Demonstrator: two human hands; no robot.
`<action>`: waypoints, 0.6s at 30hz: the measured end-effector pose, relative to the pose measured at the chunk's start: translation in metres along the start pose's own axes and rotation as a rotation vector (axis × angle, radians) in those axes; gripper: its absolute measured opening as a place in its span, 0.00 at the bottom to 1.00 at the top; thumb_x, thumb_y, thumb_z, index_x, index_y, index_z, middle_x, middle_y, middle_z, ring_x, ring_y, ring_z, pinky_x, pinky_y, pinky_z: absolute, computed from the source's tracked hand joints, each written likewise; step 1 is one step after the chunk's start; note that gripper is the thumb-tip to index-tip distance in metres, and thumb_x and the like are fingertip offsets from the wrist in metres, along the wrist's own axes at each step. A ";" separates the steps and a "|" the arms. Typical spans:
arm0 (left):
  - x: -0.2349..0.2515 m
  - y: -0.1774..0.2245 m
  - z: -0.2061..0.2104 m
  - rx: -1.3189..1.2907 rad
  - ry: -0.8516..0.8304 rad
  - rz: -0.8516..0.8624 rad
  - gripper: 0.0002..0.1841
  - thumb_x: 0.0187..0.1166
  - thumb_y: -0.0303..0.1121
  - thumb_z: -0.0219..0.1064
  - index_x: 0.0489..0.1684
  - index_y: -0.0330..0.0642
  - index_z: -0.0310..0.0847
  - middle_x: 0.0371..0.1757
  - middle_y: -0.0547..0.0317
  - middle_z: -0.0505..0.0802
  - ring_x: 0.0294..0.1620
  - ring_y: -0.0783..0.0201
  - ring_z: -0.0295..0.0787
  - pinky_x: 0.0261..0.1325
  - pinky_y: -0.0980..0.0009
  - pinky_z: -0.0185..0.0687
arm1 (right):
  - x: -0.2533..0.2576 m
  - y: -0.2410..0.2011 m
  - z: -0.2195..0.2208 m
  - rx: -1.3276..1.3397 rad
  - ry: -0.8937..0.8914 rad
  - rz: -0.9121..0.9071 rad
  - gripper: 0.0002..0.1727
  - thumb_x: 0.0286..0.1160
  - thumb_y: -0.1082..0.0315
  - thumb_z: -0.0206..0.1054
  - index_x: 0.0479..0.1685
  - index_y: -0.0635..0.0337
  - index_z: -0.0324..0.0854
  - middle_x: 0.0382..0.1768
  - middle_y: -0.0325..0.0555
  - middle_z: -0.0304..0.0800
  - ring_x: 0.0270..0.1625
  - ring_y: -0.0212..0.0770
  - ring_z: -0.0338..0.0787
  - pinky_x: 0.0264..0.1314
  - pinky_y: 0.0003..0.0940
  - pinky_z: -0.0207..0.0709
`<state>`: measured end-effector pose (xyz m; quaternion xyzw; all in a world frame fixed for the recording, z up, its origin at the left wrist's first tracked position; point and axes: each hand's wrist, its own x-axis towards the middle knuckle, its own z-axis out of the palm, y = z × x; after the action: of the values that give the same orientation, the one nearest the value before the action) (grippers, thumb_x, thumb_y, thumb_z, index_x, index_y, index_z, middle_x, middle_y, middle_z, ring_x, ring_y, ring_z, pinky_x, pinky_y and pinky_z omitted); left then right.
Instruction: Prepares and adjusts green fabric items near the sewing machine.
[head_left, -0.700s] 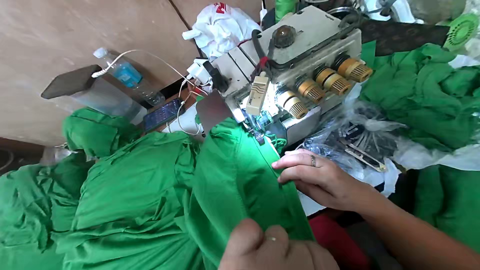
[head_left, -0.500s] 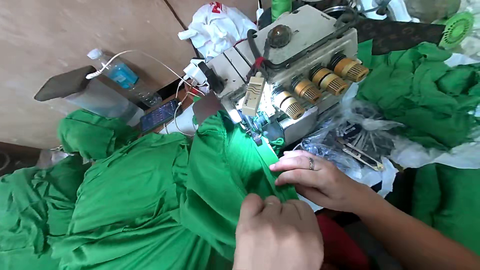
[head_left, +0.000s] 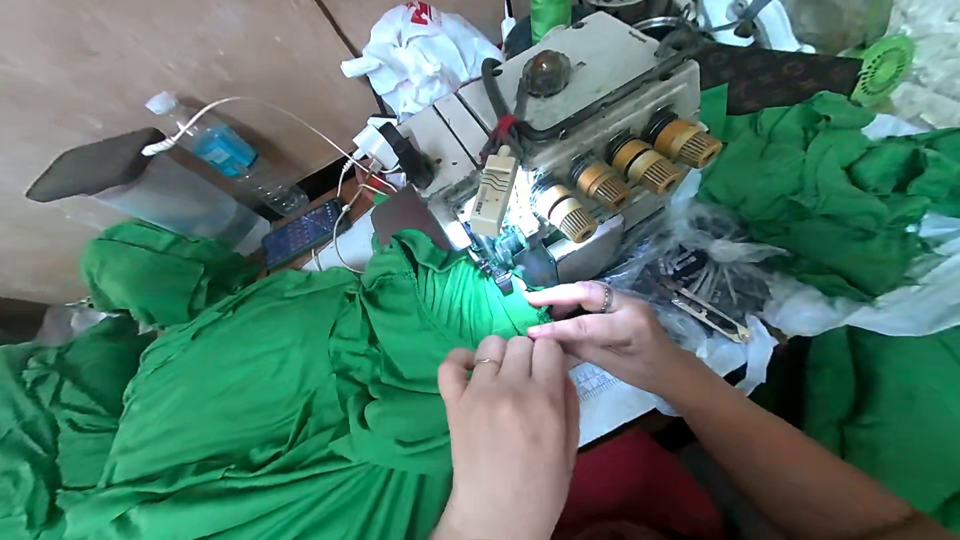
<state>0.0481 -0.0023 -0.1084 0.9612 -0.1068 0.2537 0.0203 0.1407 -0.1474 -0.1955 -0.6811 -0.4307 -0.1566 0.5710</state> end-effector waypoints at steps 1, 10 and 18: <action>-0.001 -0.002 0.002 -0.010 0.007 -0.022 0.08 0.72 0.36 0.65 0.28 0.50 0.90 0.26 0.64 0.89 0.33 0.61 0.85 0.48 0.56 0.67 | 0.000 0.001 0.000 0.022 0.020 0.008 0.09 0.83 0.65 0.67 0.50 0.47 0.94 0.57 0.44 0.94 0.57 0.29 0.90 0.65 0.27 0.81; -0.001 -0.014 0.018 -0.056 0.119 -0.031 0.07 0.77 0.33 0.66 0.32 0.49 0.91 0.43 0.60 0.96 0.43 0.62 0.90 0.53 0.59 0.69 | 0.001 0.001 -0.001 0.049 0.104 0.068 0.08 0.80 0.68 0.69 0.43 0.59 0.94 0.44 0.42 0.96 0.53 0.25 0.91 0.60 0.18 0.83; 0.012 -0.057 0.028 -0.280 0.040 0.012 0.11 0.79 0.33 0.63 0.33 0.43 0.92 0.43 0.57 0.97 0.48 0.58 0.93 0.52 0.59 0.85 | -0.005 -0.010 -0.005 -0.043 0.088 0.217 0.14 0.83 0.69 0.62 0.59 0.56 0.90 0.70 0.51 0.82 0.46 0.22 0.88 0.47 0.16 0.85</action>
<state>0.0839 0.0480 -0.1262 0.9430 -0.1465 0.2554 0.1549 0.1318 -0.1537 -0.1912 -0.7283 -0.3256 -0.1325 0.5882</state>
